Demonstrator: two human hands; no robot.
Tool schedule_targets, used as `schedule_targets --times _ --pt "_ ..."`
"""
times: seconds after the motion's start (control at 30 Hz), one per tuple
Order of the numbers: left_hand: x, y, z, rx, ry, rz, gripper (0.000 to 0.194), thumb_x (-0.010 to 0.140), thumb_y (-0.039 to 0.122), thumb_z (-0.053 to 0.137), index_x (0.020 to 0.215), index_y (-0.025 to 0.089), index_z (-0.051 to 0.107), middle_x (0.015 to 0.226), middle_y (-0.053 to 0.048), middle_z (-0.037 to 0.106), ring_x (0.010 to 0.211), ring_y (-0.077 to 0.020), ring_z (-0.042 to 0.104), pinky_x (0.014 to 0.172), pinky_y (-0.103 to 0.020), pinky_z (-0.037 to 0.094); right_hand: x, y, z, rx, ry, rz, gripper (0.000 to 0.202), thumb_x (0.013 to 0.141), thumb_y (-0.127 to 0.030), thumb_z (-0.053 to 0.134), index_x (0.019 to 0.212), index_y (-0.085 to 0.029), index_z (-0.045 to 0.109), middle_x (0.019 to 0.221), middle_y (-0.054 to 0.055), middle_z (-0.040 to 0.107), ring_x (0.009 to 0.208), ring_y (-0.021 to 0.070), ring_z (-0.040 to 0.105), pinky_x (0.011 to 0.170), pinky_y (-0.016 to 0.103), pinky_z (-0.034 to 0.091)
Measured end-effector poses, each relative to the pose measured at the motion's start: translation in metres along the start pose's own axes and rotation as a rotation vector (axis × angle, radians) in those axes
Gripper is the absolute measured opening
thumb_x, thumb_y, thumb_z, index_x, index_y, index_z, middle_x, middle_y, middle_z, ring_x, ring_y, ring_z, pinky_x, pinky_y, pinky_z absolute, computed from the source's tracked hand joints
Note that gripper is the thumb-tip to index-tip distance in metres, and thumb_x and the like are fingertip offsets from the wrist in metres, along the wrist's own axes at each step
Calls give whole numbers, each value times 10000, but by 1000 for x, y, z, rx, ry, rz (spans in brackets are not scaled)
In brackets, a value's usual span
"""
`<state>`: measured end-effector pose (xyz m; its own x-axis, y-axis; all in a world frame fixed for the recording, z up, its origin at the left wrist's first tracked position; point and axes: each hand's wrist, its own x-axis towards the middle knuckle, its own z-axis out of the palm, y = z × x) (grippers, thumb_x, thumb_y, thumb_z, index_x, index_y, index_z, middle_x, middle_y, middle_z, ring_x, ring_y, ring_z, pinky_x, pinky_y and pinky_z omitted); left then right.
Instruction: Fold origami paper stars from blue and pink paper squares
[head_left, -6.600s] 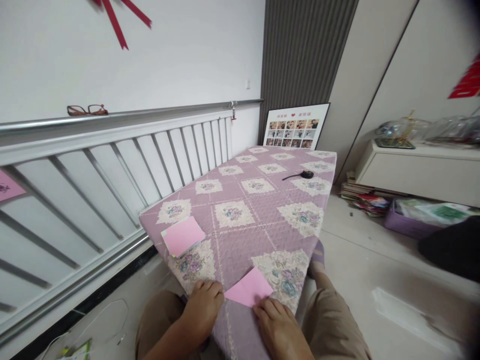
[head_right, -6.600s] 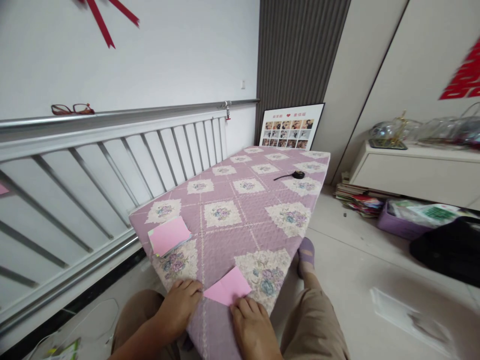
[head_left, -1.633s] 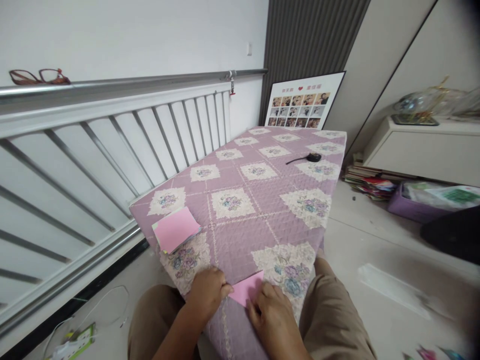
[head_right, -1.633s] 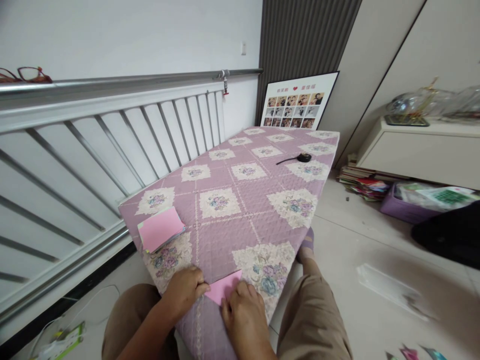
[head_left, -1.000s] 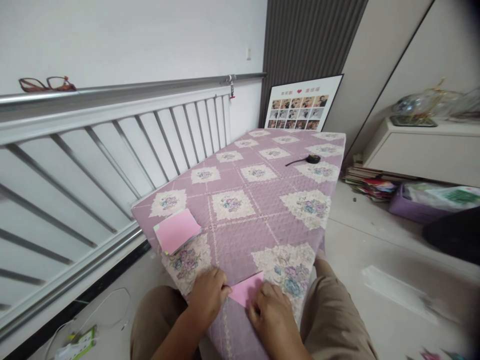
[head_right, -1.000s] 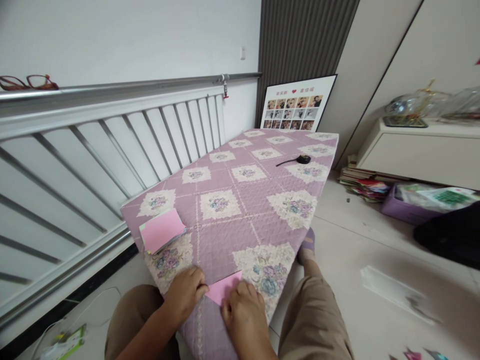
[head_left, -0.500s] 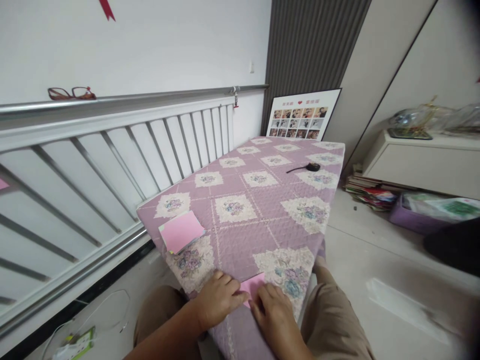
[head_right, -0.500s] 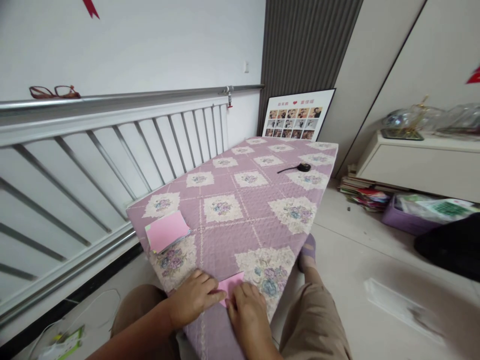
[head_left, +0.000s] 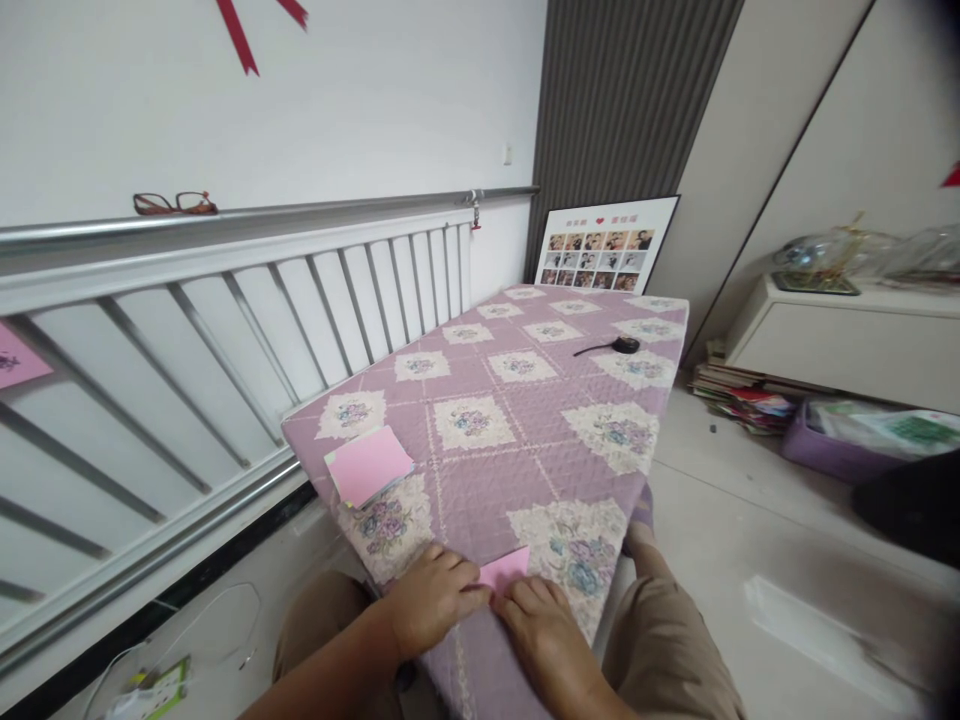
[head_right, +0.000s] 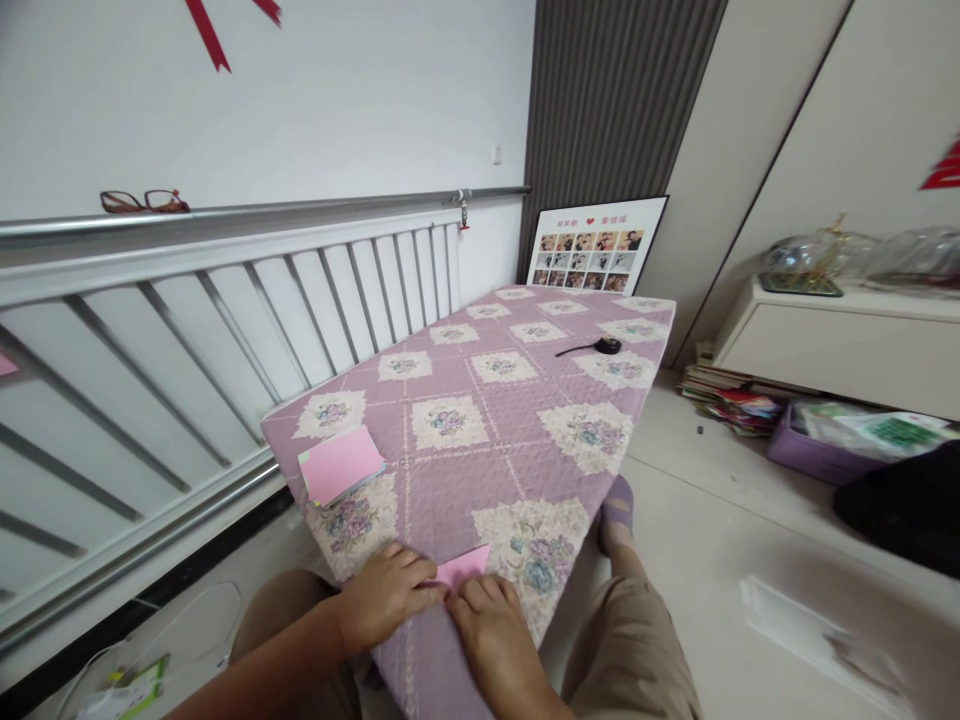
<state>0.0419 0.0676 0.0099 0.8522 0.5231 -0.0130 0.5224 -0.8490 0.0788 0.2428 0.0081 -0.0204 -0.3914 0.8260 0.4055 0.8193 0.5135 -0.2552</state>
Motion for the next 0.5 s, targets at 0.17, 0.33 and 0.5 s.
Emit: schedule_targets --times 0.17,0.33,0.5 --pt "-13 2 1 -25 70 14 291 987 319 378 1253 331 493 1234 -27 569 1066 -195 474 850 -352 265 -1 1 1 -39 -51 -18 237 800 -104 648 976 -260 619 834 -25 614 812 179 539 768 318 384" --pt "-13 3 5 -8 69 -20 282 989 333 370 1231 340 515 1247 -11 574 1063 -190 474 871 -360 264 -1 4 4 -86 -75 -64 290 787 -127 671 1039 -257 607 868 -18 622 846 186 541 785 319 396" --pt "-19 4 10 40 63 -89 320 1001 359 306 1252 325 503 1308 13 541 1086 -188 462 898 -376 278 -5 8 8 -98 -37 -140 211 785 -185 678 984 -226 620 861 -4 627 855 192 540 793 313 410"
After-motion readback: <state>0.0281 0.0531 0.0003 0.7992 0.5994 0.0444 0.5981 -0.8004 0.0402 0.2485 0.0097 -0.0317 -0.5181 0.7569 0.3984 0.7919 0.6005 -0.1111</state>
